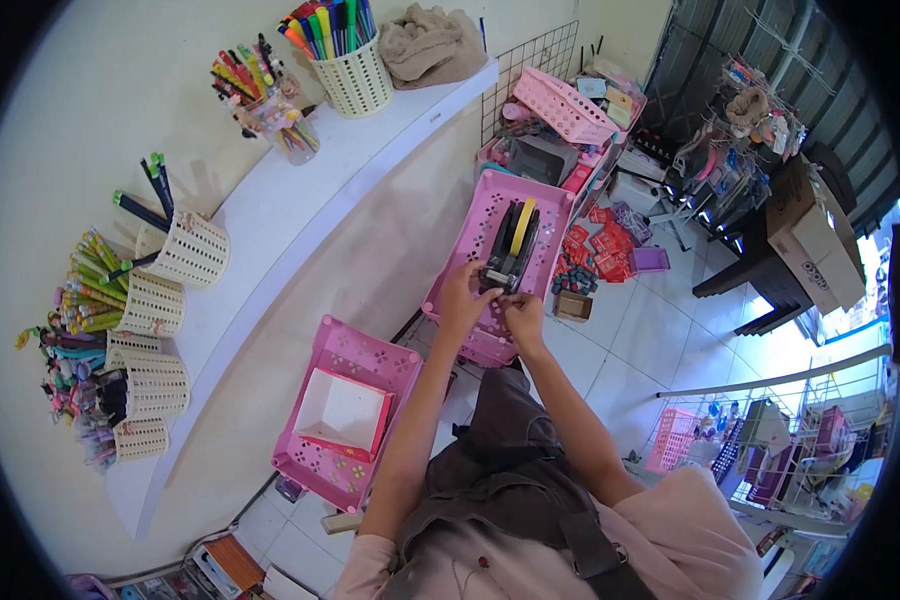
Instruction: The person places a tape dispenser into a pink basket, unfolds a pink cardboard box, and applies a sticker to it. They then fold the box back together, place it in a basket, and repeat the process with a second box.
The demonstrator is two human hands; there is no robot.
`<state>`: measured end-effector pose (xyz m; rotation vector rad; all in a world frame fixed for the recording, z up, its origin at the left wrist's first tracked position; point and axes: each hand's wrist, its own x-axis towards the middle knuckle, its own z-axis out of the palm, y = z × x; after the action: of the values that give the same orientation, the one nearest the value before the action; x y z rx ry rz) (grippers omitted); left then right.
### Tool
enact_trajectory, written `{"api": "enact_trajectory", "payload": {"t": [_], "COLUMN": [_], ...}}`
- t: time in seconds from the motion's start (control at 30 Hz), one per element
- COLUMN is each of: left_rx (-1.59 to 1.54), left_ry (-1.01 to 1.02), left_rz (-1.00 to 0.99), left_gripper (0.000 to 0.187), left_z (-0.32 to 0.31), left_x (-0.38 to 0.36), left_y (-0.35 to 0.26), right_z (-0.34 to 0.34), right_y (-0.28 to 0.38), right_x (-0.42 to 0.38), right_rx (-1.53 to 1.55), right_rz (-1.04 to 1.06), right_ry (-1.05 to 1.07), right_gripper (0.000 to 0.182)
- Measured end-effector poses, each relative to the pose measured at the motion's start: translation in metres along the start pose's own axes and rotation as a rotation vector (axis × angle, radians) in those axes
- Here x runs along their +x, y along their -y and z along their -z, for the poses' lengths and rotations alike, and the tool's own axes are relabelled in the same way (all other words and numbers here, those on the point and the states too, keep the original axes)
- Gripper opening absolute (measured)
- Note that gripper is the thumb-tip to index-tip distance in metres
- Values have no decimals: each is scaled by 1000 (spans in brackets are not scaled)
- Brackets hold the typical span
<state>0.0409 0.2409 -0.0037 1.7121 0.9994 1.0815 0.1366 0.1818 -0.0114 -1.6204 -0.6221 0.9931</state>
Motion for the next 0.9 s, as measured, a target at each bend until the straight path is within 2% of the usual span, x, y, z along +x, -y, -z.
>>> {"api": "enact_trajectory", "payload": {"t": [0.07, 0.2, 0.3, 0.5, 0.63, 0.73, 0.8, 0.9], "left_rx": [170, 155, 39, 74, 126, 118, 115, 249], "left_ry": [-9, -18, 52, 26, 62, 50, 32, 42], "left_rz": [-73, -86, -2, 15, -10, -37, -68, -92], "left_gripper": [49, 48, 46, 45, 44, 45, 45, 48], "left_z": [-2, 5, 3, 5, 6, 7, 9, 4], "left_x": [2, 2, 0, -2, -3, -4, -3, -5], "left_y": [6, -5, -5, 5, 1, 8, 15, 20], "right_z": [-6, 2, 4, 9, 10, 12, 19, 18], "right_y": [-17, 8, 17, 4, 5, 9, 6, 1], "right_x": [8, 0, -3, 9, 6, 6, 10, 14], "right_rx": [-163, -246, -413, -429, -484, -409, -506, -538], "right_rz": [87, 116, 232, 309, 318, 289, 310, 371], "right_ry": [-97, -90, -82, -101, -95, -42, -12, -15], "right_gripper": [14, 14, 14, 13, 12, 10, 17, 17]}}
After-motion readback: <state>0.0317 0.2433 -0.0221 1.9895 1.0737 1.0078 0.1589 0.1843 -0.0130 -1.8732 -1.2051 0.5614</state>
